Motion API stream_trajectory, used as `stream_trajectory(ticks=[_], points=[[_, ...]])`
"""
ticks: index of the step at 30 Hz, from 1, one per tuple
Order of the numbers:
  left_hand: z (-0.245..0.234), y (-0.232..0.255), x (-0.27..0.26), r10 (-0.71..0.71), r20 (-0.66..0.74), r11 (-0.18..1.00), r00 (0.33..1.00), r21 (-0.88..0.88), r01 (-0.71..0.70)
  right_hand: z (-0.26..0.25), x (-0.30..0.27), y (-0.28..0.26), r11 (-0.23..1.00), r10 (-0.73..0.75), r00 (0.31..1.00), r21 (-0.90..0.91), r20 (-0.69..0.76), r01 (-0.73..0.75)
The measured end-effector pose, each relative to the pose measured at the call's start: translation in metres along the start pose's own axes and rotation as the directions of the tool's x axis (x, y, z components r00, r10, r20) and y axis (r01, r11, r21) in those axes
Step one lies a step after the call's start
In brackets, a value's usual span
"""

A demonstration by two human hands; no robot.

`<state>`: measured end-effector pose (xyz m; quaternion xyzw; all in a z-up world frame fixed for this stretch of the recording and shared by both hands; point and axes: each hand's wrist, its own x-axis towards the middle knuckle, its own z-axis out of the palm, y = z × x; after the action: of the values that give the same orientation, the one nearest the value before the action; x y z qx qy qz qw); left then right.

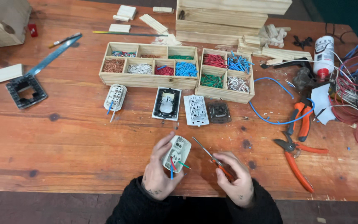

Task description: The person uses a screwdriver to tighten screws on several electrical components, including a black switch and two white socket modules, placed on a wooden workbench. They handle each component one at a time, adjusting wires and securing terminals before setting the items aside.

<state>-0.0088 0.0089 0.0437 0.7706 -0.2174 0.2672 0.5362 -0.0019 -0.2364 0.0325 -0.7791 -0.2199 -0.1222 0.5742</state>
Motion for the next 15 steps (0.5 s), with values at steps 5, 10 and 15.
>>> stream_trajectory(ticks=[5, 10, 15], points=[[0.0, -0.003, 0.0, -0.042, 0.02, 0.999, 0.999, 0.035, 0.042, -0.001, -0.024, 0.019, 0.939, 0.185, 0.983, 0.291, 0.015, -0.181], [0.004, -0.01, -0.003, -0.126, 0.026, 0.99, 0.992, 0.068, 0.124, 0.001, -0.023, 0.02, 0.988, 0.122, 0.982, 0.109, -0.145, -0.107], [0.008, -0.021, -0.009, -0.233, 0.023, 0.967, 0.972, 0.113, 0.23, -0.005, -0.049, 0.056, 0.949, 0.289, 0.932, 0.195, -0.221, -0.248]])
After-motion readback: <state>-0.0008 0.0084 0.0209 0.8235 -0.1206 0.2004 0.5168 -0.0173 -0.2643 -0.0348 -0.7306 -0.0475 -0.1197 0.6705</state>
